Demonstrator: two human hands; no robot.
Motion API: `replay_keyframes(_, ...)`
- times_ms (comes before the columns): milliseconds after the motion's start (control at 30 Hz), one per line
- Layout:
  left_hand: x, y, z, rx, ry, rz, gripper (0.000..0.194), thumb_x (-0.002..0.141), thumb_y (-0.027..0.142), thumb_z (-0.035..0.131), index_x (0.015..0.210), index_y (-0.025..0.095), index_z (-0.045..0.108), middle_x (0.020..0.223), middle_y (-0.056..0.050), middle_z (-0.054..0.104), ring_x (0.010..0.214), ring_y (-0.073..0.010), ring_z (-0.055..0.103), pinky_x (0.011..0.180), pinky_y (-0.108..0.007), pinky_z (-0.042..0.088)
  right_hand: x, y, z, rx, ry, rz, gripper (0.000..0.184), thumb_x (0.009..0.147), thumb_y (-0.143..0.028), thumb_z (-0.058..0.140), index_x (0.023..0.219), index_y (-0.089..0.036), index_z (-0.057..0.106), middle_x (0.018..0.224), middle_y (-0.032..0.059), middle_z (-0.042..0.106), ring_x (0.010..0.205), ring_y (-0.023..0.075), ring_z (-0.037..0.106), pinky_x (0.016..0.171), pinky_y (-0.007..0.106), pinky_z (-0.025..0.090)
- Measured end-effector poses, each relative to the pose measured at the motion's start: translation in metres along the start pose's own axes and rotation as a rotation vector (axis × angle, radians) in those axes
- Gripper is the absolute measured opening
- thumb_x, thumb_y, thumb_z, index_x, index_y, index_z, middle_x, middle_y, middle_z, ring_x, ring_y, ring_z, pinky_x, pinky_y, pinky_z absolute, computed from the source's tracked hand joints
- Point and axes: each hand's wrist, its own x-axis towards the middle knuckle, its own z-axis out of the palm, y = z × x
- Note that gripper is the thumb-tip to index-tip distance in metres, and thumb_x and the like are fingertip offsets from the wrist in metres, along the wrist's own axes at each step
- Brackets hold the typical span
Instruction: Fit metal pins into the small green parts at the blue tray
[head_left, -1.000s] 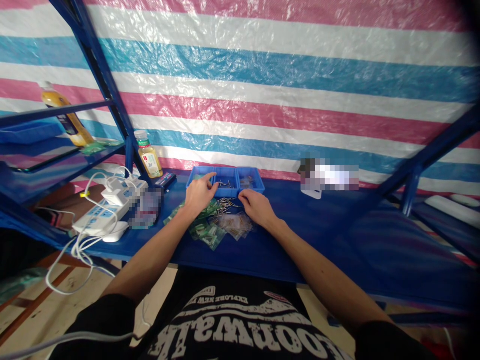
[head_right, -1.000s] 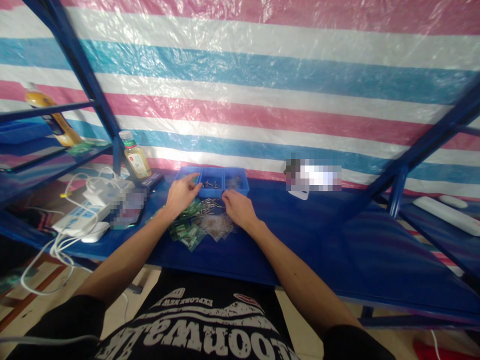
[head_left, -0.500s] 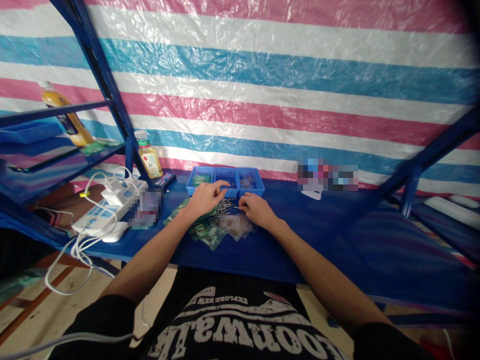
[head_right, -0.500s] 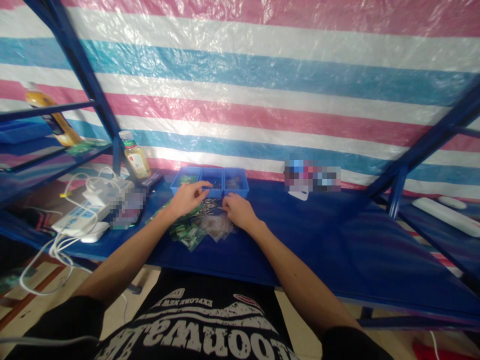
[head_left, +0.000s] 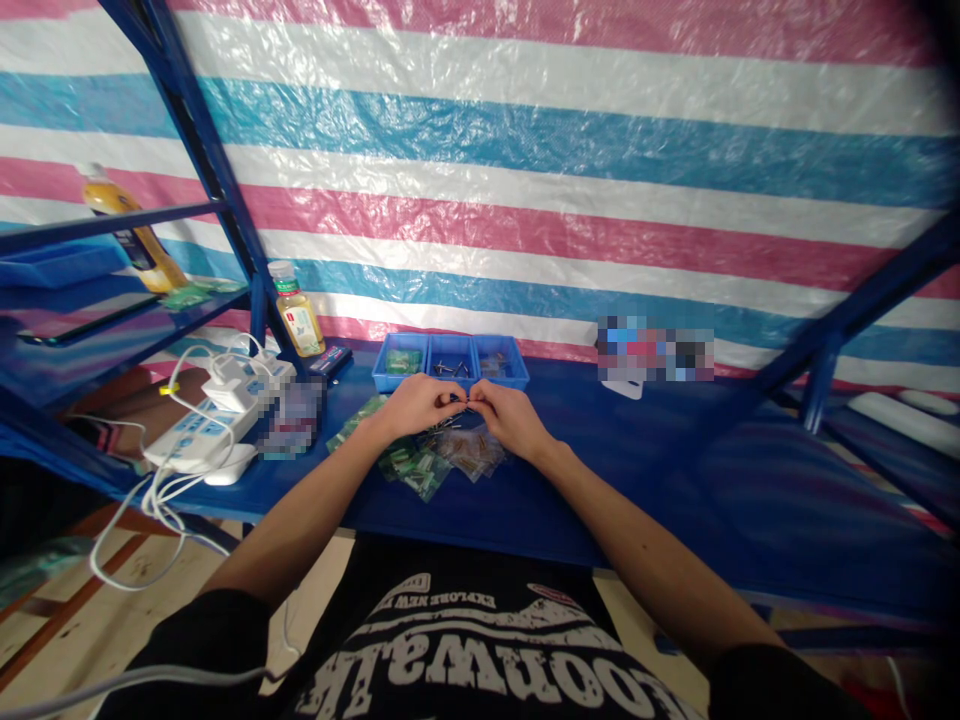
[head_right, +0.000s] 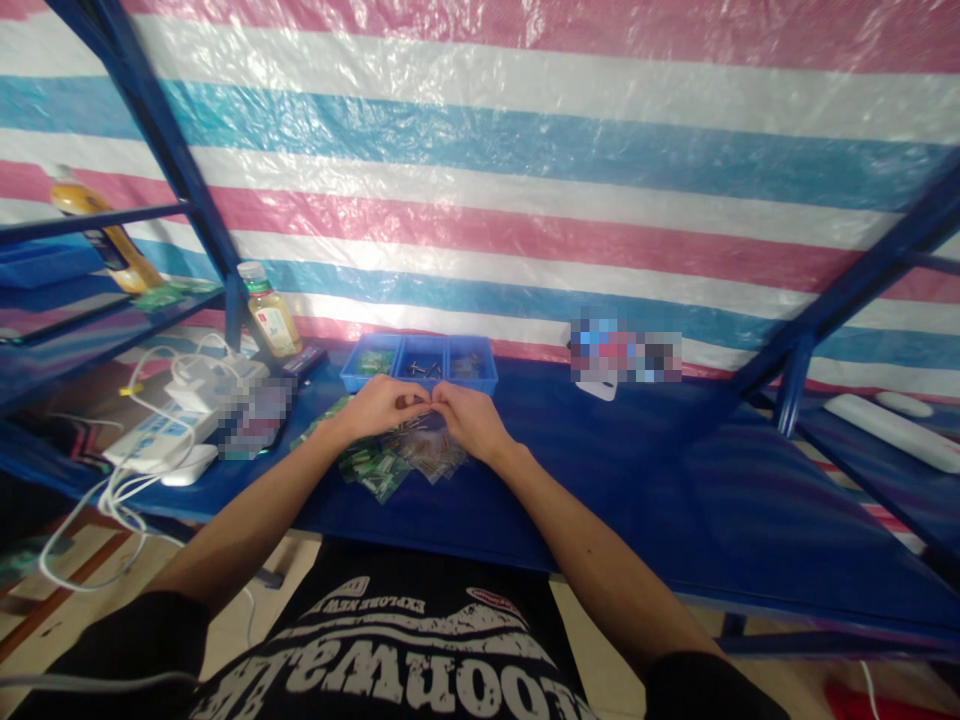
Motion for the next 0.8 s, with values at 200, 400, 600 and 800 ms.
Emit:
replay_keyframes(200,-0.001,0.002,0.002,0.004,0.011,0.024,0.014,0.093,0.03,0.065,0.093,0.021,0.076,0.065,0.003,0.065,0.059,-0.011,0.057,0.06,-0.021,0.034,-0.001,0.0,0.003,0.054,0.042,-0.067,0.01,0.104,-0.029,0.055,0.103,-0.024,0.064,0.098,0.0039,0.073,0.088,0.0205,0.068,0.08,0.029,0.046)
replay_keyframes(400,-0.001,-0.003,0.005,-0.018,0.112,0.118,0.009,0.092,0.021,0.064,0.087,0.019,0.072,0.075,0.0,0.068,0.07,-0.0137,0.061,0.067,-0.023,0.041,-0.002,-0.012,-0.003,0.055,0.053,-0.072,0.023,0.11,-0.033,0.042,0.114,-0.023,0.063,0.103,0.0065,0.073,0.092,0.021,0.068,0.081,0.03,0.048)
replay_keyframes(600,-0.002,-0.003,0.006,-0.079,0.214,0.147,0.012,0.095,0.022,0.064,0.092,0.019,0.075,0.089,-0.004,0.071,0.08,-0.0152,0.065,0.075,-0.026,0.047,-0.001,-0.008,-0.002,-0.019,0.077,-0.036,0.023,0.109,-0.03,0.04,0.12,-0.023,0.059,0.114,0.0091,0.069,0.105,0.0238,0.065,0.09,0.034,0.048)
replay_keyframes(800,-0.003,-0.004,0.006,-0.075,0.167,0.124,0.013,0.095,0.023,0.062,0.093,0.018,0.074,0.092,-0.005,0.071,0.08,-0.0151,0.065,0.076,-0.026,0.048,0.0,-0.007,-0.001,-0.043,-0.009,-0.008,0.019,0.109,-0.032,0.046,0.115,-0.024,0.062,0.108,0.0075,0.067,0.1,0.0223,0.064,0.089,0.032,0.048)
